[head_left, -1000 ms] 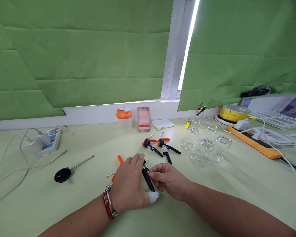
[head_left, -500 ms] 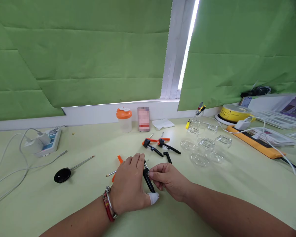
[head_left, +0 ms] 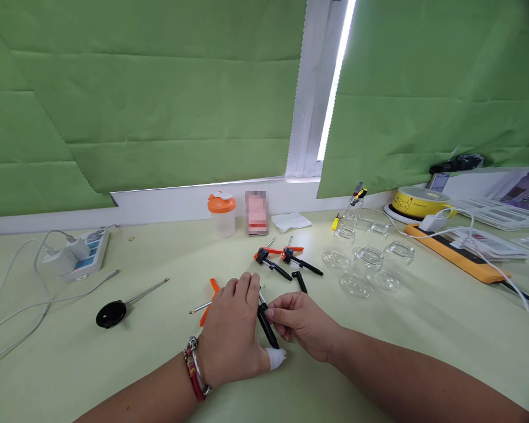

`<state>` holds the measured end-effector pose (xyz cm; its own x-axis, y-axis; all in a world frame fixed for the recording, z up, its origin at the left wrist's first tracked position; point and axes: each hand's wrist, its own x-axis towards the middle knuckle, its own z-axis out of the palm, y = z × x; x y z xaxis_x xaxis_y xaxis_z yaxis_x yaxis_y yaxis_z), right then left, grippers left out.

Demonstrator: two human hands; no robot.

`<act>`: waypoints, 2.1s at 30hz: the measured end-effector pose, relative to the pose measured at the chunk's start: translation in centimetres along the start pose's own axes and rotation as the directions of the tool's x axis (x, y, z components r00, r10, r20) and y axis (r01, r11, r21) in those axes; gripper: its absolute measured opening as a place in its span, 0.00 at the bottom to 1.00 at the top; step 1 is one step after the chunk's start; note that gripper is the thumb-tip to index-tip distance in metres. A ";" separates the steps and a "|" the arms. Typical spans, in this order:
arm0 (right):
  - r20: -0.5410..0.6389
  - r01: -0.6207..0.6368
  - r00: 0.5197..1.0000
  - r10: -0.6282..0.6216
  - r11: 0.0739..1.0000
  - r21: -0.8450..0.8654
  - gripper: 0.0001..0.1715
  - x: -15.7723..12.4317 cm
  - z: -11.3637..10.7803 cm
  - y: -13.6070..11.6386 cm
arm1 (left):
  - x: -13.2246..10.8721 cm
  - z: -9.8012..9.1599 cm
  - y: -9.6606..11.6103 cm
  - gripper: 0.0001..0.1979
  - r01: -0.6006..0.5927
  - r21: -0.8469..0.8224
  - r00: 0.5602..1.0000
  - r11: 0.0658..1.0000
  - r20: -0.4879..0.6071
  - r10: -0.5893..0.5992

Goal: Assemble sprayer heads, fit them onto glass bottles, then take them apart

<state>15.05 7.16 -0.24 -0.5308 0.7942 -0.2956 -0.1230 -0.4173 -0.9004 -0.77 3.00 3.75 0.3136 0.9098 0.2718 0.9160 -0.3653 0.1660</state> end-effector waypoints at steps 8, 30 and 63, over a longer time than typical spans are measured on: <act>0.017 0.012 1.000 -0.012 1.000 -0.018 0.18 0.0 0.0 0.1 | 0.1 0.0 0.1 0.51 0.011 0.007 1.000 1.000 -0.003 -0.011; 0.189 0.037 0.981 -0.032 0.999 -0.025 0.18 -0.2 0.1 0.3 | 0.3 0.4 -0.3 0.47 -0.039 0.052 0.995 0.998 -0.095 0.044; 0.244 0.036 0.899 -0.363 -0.494 -0.869 0.11 8.6 0.2 -3.4 | 3.2 -0.4 -10.2 0.09 0.316 0.316 0.884 0.894 0.245 -0.399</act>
<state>10.71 15.26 0.33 -0.6373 0.7580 0.1386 0.7699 0.6186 0.1569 -9.16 9.55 3.28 -0.0271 0.9979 -0.0582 0.9976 0.0233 -0.0651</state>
